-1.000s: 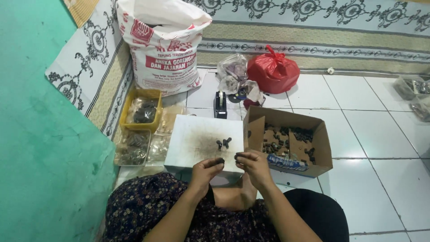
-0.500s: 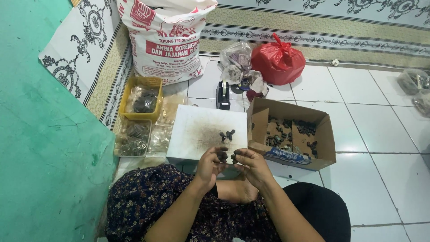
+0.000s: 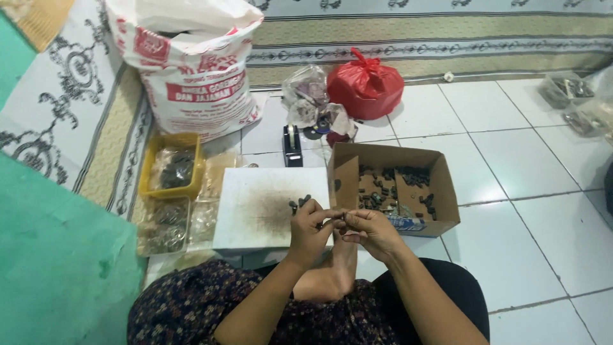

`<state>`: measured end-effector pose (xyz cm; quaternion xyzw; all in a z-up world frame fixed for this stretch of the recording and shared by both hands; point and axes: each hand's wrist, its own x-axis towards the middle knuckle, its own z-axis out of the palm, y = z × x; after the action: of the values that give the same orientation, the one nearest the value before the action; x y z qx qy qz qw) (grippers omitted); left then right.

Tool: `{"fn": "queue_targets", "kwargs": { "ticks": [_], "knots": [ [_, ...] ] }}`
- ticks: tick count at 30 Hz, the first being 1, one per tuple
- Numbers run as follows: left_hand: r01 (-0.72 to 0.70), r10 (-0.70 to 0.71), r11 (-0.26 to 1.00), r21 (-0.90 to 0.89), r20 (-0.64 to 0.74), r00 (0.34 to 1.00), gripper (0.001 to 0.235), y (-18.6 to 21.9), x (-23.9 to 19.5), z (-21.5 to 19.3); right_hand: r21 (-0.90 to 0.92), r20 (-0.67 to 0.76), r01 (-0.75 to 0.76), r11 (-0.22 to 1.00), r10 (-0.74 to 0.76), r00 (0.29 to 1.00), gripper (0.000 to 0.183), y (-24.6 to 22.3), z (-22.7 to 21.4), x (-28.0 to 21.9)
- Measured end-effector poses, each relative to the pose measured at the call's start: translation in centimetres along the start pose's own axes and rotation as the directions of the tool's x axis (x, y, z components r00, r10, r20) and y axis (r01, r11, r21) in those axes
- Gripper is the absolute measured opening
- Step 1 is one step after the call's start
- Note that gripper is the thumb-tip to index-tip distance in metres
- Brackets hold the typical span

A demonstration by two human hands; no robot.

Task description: The person sits on the floor and assembles small dark plastic components with metal screws. They pick up parts from a cardboard box, screw them together by hand, and place the finished assemblies onto a white board.

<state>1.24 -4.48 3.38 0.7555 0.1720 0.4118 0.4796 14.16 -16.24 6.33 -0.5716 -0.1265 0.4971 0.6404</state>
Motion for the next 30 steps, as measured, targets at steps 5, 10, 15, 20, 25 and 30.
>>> {"fn": "queue_targets", "kwargs": {
  "ticks": [5, 10, 15, 20, 25, 30],
  "knots": [
    [-0.081, 0.08, 0.996, 0.041, 0.04, 0.996, 0.008, 0.3, 1.4, 2.9, -0.044, -0.005, 0.035, 0.998, -0.035, 0.999, 0.02, -1.0, -3.7, 1.2],
    [0.028, -0.028, 0.999, -0.042, 0.007, 1.0, 0.012, -1.2, 2.2, 6.3, 0.011, -0.028, 0.076, 0.997, -0.076, 0.997, 0.017, -1.2, -6.1, 3.0],
    [0.261, -0.288, 0.933, -0.248, -0.077, 0.955, 0.01, -1.1, 3.2, 9.7, 0.103, -0.089, 0.11, 0.989, -0.101, 0.991, 0.012, -0.6, -8.4, 4.8],
    [0.364, -0.383, 0.872, -0.326, 0.004, 0.924, 0.009, -1.4, 4.5, 12.1, 0.122, -0.185, 0.138, 0.983, -0.114, 0.976, 0.013, -2.1, -10.3, 5.2],
    [0.537, -0.553, 0.747, -0.392, 0.082, 0.829, 0.015, -1.9, 6.0, 14.4, 0.052, -0.388, 0.209, 0.977, -0.173, 0.905, 0.017, -2.5, -13.3, 7.0],
    [0.64, -0.722, 0.513, -0.572, 0.116, 0.682, 0.022, -3.8, 5.6, 16.3, -0.359, -0.47, 0.142, 0.923, -0.31, 0.826, 0.025, -3.0, -12.8, 7.0]
  ]
}}
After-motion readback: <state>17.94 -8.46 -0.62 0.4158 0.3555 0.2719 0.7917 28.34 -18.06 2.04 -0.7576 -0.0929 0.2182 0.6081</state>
